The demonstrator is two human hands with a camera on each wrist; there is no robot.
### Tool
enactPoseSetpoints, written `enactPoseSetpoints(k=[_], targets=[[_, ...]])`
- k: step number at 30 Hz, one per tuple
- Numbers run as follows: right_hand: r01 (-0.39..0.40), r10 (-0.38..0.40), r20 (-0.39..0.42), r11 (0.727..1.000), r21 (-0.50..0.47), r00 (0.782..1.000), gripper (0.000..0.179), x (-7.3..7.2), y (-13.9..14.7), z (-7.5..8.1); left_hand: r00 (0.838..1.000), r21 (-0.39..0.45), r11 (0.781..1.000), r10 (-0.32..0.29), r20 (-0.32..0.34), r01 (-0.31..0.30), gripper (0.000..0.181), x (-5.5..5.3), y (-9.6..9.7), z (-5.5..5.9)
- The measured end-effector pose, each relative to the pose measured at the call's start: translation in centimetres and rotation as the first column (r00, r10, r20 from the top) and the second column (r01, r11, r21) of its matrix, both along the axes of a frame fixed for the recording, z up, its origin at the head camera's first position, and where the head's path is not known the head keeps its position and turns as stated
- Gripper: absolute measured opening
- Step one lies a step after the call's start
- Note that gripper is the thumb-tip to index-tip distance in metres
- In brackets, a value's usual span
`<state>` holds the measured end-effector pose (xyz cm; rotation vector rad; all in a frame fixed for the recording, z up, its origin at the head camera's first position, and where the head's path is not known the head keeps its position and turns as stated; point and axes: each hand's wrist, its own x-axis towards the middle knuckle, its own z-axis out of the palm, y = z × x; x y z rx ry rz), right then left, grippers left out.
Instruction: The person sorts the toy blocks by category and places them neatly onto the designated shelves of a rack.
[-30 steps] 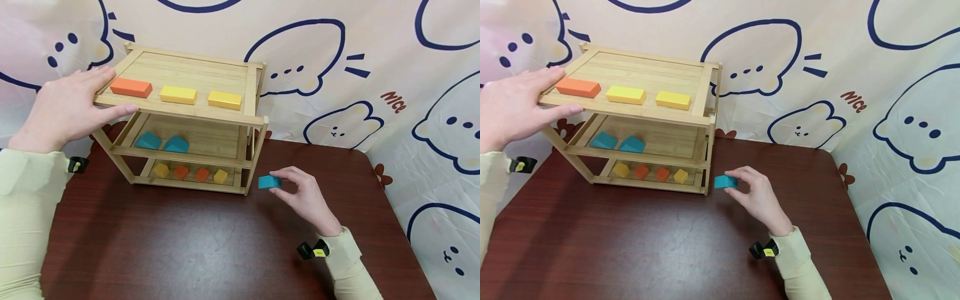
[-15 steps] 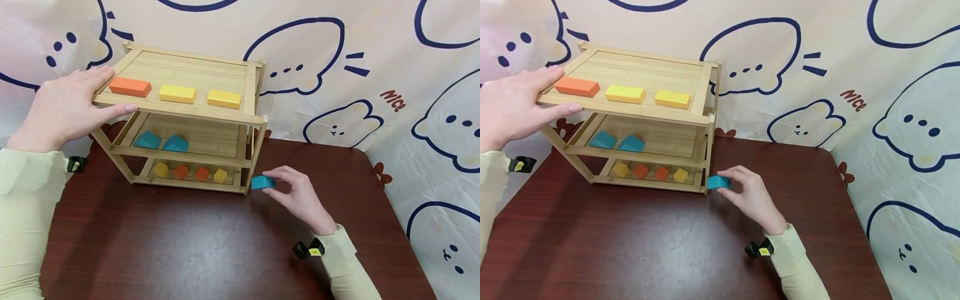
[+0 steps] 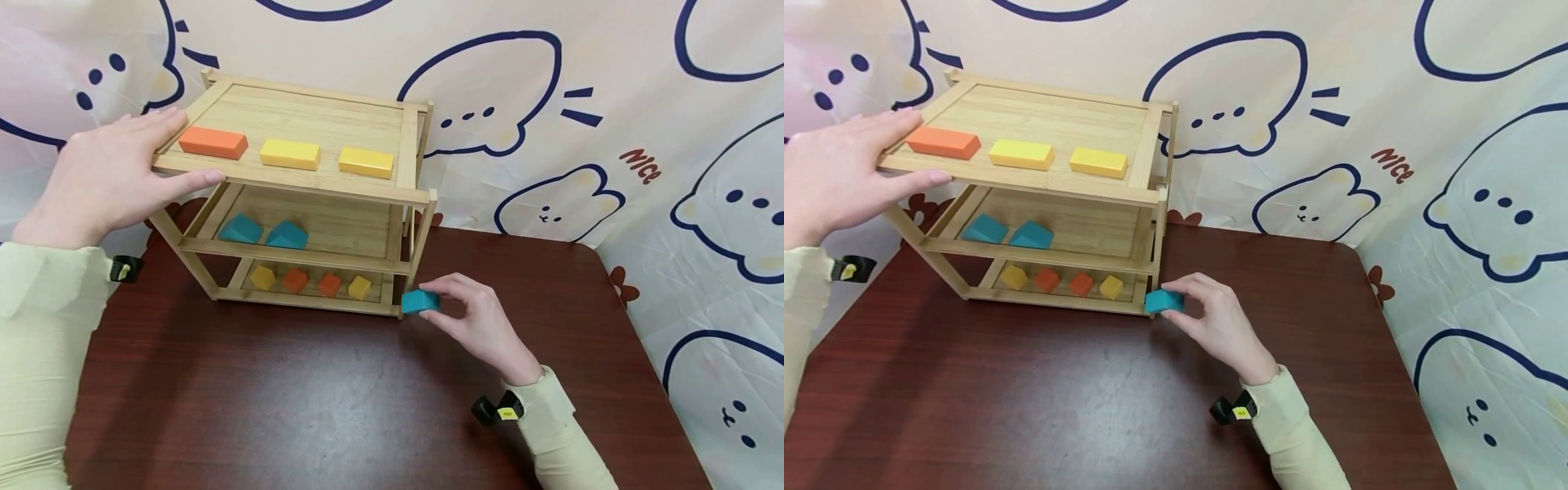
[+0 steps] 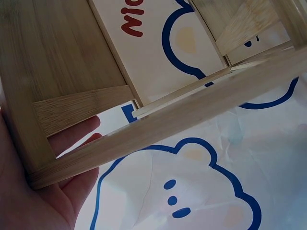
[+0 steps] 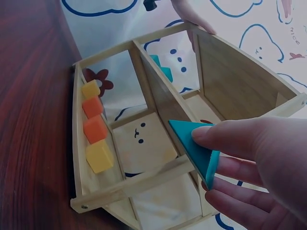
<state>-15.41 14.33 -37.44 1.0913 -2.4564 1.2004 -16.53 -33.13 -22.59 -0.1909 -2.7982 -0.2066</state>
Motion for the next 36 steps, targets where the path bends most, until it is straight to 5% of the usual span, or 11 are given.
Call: enactPoseSetpoints(k=[36], targets=[[-0.099,0.099,0.017,0.995,-0.014,0.995,0.037,0.9,-3.3,-0.5,1.000,-0.009,1.000,0.012,-0.005,-0.012,0.094,0.0,0.1,0.0]])
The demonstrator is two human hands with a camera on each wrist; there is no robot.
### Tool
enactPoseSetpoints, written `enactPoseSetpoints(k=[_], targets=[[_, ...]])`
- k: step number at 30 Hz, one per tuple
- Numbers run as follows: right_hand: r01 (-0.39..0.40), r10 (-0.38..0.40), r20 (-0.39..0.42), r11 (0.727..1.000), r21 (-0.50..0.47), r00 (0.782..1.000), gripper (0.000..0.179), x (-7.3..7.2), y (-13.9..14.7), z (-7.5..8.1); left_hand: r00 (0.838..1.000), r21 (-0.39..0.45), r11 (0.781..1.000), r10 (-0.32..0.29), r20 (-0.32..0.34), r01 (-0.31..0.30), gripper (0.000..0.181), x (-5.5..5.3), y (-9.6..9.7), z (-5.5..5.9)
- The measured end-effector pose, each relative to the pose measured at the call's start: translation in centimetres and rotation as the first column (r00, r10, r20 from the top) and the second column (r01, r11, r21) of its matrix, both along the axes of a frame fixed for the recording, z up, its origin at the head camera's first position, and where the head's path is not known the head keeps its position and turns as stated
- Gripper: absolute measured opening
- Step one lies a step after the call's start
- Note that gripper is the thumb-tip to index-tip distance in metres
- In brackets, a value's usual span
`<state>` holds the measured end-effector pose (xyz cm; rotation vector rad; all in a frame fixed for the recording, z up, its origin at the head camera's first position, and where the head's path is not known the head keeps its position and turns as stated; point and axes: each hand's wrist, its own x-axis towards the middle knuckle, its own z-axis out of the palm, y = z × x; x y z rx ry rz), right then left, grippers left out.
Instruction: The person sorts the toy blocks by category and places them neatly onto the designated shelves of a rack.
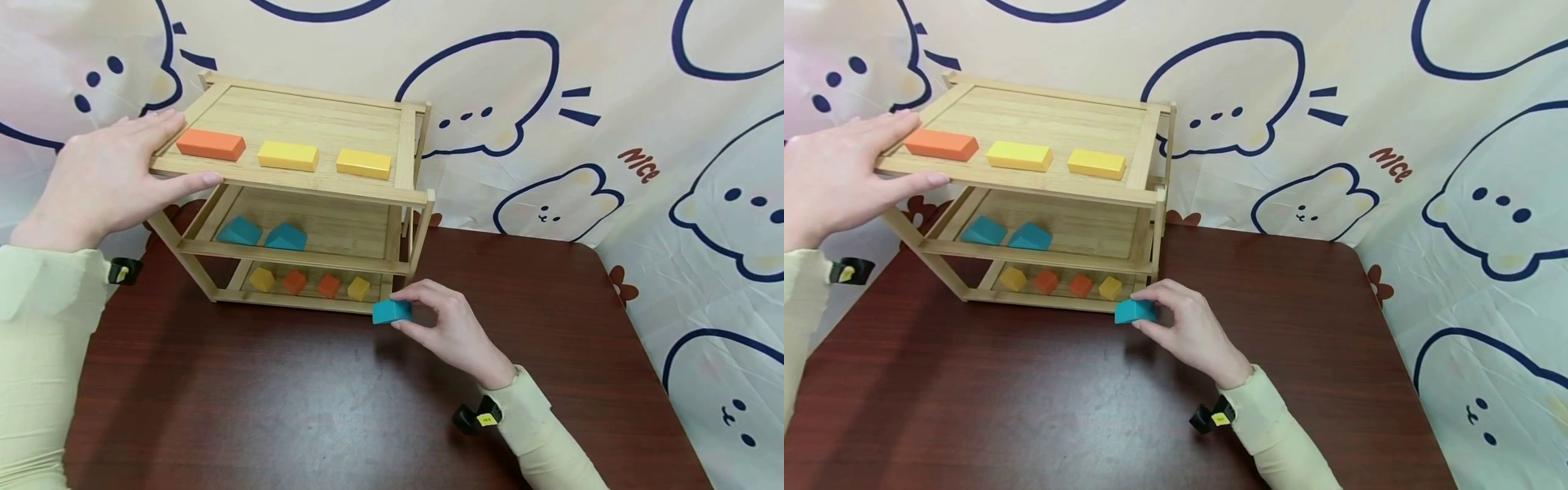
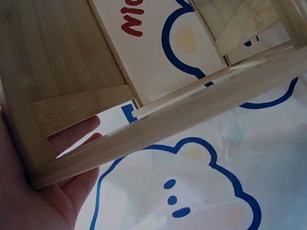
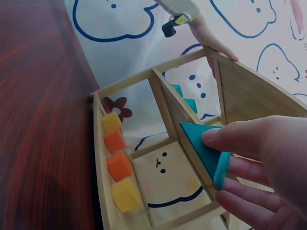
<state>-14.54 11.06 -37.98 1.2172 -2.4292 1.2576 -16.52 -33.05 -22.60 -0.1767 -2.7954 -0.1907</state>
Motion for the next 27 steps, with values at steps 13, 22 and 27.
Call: enactPoseSetpoints(k=[13,22,27], targets=[[-0.030,0.028,-0.044,0.999,-0.035,0.999,0.036,0.0,-1.4,0.2,1.000,0.011,1.000,-0.001,0.005,0.001,0.093,0.0,0.0,-0.1],[-0.040,0.037,-0.042,0.998,-0.055,0.998,0.036,0.0,-2.3,0.5,1.000,-0.002,1.000,-0.015,-0.013,0.015,0.092,-0.2,-0.1,0.0],[-0.040,0.036,-0.056,0.997,-0.072,0.998,0.035,-0.1,-3.0,0.8,1.000,-0.007,1.000,-0.010,-0.008,0.010,0.093,-0.2,-0.1,-0.1]])
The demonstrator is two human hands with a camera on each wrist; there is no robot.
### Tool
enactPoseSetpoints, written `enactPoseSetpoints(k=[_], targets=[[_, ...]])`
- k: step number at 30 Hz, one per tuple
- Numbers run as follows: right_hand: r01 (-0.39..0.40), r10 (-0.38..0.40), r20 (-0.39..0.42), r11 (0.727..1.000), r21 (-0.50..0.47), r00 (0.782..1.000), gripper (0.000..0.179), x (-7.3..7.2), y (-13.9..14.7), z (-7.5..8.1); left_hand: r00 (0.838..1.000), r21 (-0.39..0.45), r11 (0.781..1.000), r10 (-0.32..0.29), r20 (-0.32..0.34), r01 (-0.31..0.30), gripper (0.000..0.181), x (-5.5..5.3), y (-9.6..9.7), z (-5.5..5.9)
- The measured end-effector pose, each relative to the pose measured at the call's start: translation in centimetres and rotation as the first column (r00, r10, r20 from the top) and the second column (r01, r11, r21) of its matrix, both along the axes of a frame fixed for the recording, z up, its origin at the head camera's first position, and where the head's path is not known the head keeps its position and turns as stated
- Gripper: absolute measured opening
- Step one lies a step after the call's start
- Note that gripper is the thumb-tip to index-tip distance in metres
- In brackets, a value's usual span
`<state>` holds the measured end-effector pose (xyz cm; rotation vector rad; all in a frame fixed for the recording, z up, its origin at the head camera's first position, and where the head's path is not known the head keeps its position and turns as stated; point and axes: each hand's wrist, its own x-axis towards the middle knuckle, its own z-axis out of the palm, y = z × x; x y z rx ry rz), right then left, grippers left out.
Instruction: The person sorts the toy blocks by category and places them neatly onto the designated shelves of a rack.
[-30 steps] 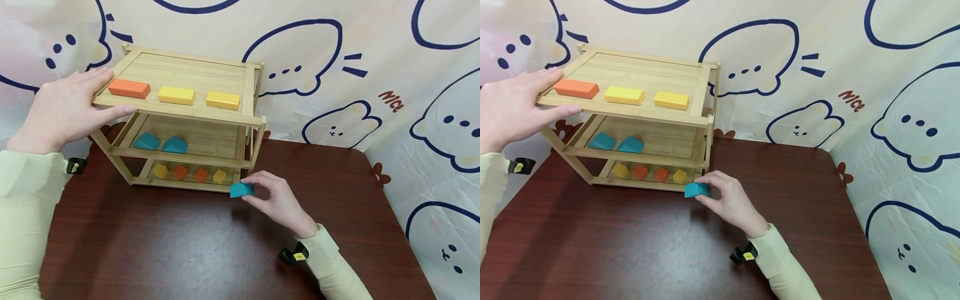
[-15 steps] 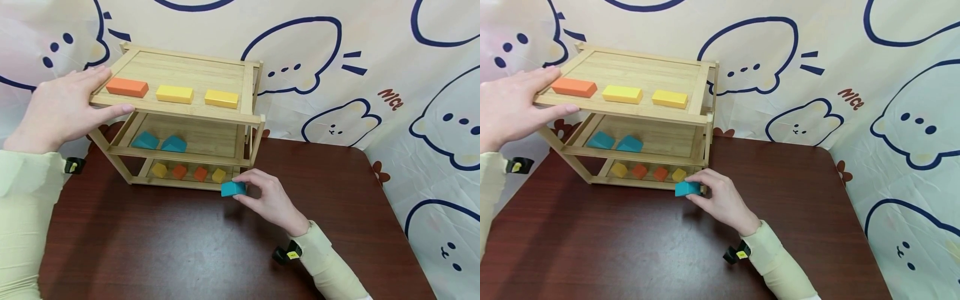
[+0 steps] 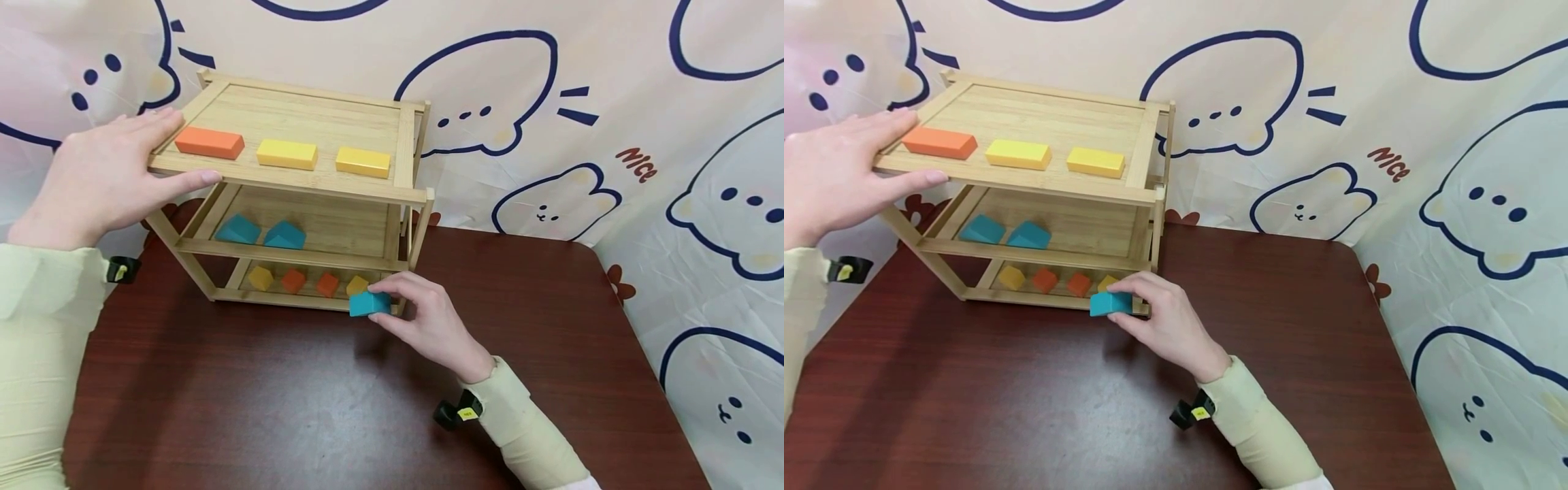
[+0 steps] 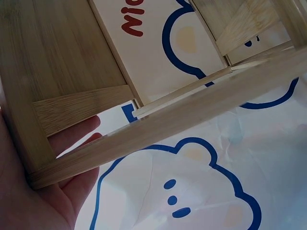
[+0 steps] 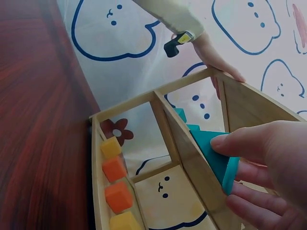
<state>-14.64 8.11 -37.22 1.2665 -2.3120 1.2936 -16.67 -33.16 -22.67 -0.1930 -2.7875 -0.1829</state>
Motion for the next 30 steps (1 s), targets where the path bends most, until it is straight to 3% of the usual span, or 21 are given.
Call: enactPoseSetpoints(k=[30], targets=[[0.014,-0.012,0.019,0.994,-0.111,1.000,0.036,-0.7,-3.9,2.1,1.000,0.008,1.000,0.006,0.004,-0.006,0.093,0.1,0.1,0.0]])
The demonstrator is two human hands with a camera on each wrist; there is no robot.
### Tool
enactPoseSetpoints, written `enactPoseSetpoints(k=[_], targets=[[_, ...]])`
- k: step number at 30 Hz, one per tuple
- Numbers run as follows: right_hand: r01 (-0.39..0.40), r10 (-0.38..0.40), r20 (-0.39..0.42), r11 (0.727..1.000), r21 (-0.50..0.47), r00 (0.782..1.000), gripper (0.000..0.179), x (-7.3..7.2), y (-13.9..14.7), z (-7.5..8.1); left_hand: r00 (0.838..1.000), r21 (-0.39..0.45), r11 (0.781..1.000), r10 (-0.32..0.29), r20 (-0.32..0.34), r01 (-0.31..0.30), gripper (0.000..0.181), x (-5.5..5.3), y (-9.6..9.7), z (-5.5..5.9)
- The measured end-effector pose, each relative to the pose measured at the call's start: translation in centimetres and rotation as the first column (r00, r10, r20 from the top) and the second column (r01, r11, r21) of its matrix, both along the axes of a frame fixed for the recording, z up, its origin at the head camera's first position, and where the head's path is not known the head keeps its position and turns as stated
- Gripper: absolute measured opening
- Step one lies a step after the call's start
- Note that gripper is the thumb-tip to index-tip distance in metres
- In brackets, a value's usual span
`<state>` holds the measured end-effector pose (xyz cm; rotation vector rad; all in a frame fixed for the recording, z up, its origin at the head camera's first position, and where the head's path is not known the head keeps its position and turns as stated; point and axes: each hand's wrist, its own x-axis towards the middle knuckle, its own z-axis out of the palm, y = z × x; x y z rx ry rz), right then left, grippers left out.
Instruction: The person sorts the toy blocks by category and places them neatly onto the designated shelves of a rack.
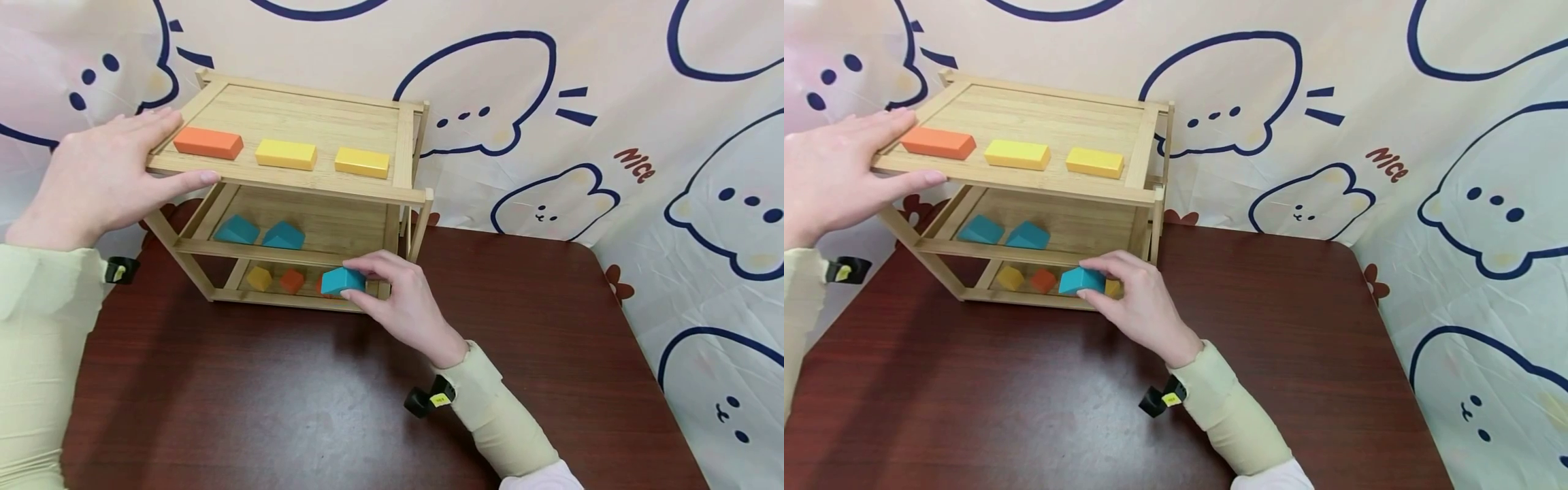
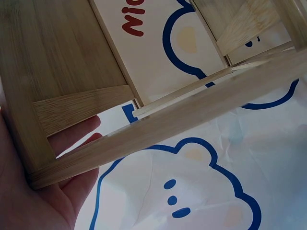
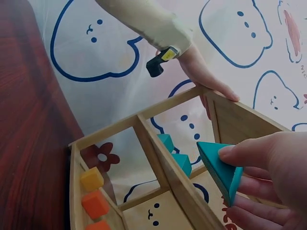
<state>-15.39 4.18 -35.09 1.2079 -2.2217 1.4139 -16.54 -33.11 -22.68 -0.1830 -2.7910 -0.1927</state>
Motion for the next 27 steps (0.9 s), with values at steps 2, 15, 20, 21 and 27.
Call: enactPoseSetpoints(k=[2,15,20,21,27], targets=[[0.008,-0.008,-0.010,1.000,-0.008,1.000,0.036,-0.1,-0.4,0.2,1.000,-0.003,1.000,0.001,-0.004,-0.001,0.093,0.0,0.0,0.0],[0.125,-0.123,-0.049,0.991,0.044,0.991,0.034,-1.2,-2.6,1.5,1.000,-0.005,1.000,0.011,-0.011,-0.011,0.094,0.0,-0.1,-0.1],[0.167,-0.163,-0.041,0.981,0.097,0.986,0.033,-1.9,-3.3,1.7,1.000,-0.010,1.000,0.012,-0.008,-0.013,0.095,0.0,-0.1,0.0],[0.170,-0.167,-0.038,0.980,0.102,0.985,0.034,-2.0,-3.5,1.7,1.000,-0.011,1.000,0.010,-0.009,-0.010,0.095,0.0,-0.1,0.0],[0.195,-0.194,-0.021,0.973,0.125,0.981,0.034,-2.6,-4.2,1.7,1.000,-0.005,1.000,0.003,0.005,-0.003,0.093,0.0,-0.1,0.0]])
